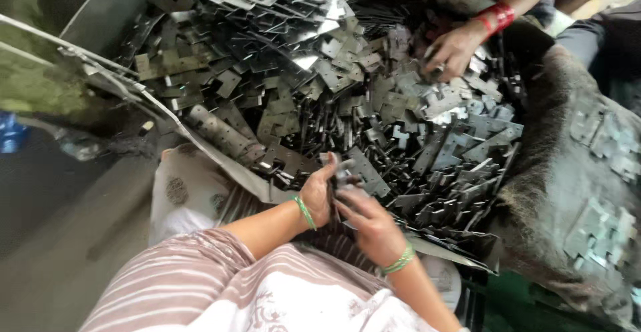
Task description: The person sits on the floor and sorts through a large pile of small, flat metal parts. They pick up individual pieces, inspect them, and place them into a separate pile or container.
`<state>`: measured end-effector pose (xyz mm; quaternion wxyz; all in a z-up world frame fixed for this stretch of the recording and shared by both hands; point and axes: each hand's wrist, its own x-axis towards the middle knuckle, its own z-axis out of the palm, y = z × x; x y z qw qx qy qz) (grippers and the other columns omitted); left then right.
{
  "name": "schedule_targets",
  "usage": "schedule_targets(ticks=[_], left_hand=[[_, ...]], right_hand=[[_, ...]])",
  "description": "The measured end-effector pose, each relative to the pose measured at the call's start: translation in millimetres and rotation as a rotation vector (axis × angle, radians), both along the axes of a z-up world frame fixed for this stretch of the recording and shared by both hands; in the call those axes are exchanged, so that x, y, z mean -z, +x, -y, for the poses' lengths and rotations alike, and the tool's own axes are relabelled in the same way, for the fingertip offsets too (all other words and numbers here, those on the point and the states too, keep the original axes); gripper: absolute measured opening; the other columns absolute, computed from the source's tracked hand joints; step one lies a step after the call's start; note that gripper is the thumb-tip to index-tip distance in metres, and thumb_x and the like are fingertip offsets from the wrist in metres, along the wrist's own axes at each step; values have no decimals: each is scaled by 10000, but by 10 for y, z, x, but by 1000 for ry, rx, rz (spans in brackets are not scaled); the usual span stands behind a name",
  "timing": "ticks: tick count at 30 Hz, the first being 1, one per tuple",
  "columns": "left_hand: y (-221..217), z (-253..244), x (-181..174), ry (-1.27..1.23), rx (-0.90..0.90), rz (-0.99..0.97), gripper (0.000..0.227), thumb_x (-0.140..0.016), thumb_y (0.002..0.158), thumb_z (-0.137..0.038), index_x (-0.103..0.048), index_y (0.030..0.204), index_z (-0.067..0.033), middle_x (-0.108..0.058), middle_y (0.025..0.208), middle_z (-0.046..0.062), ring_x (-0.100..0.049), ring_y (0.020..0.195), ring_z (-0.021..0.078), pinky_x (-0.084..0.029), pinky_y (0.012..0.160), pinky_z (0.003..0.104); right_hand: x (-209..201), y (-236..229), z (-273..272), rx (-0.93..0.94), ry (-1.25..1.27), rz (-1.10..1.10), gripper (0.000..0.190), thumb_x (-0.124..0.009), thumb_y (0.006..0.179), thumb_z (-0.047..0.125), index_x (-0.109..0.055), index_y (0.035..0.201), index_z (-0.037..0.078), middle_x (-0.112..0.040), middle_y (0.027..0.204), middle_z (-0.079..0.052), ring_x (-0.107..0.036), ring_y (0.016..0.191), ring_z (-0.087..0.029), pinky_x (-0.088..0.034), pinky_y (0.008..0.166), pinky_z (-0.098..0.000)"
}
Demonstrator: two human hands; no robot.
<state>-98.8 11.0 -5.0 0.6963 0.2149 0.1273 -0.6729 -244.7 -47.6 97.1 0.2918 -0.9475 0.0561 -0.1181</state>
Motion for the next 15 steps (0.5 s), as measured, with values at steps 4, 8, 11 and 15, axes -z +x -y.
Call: schedule_targets(ticks=[4,8,11,15], left_hand=[[-180,76,81,148,292,610,591,-642,990,-570,-626,1102,10,-633,963,68,-583,859,177,-478,709,373],[-204,119,-197,-65,277,817,553,-739,872,-302,-462,1327,-156,-633,1219,29,-613,1064,168,-527,879,358],[292,124,-209,-187,644,1485,765,-733,856,-381,-453,1531,-158,-721,1338,86,-716,1215,220,-552,992,353],[834,45,130,37,795,2674,900,-849,672,-404,-502,1463,-150,-553,1382,115,-539,1267,377,-472,1048,499]], right_hand=[[294,-163,-118,215,185,-36,634,-690,793,-32,-488,1392,-84,-462,1463,-305,-514,1299,-465,-472,1044,-436],[441,-353,145,655,629,256,581,-569,928,-57,-488,1503,-72,-666,1370,-196,-675,1222,-304,-501,1047,-388],[349,-598,543,770,1565,544,531,-567,848,-70,-600,1378,-77,-728,1190,-152,-695,977,-214,-578,849,-333],[69,-1256,1033,1018,1005,712,495,-586,813,-90,-624,1307,-78,-732,1111,-102,-723,910,-179,-603,816,-306]])
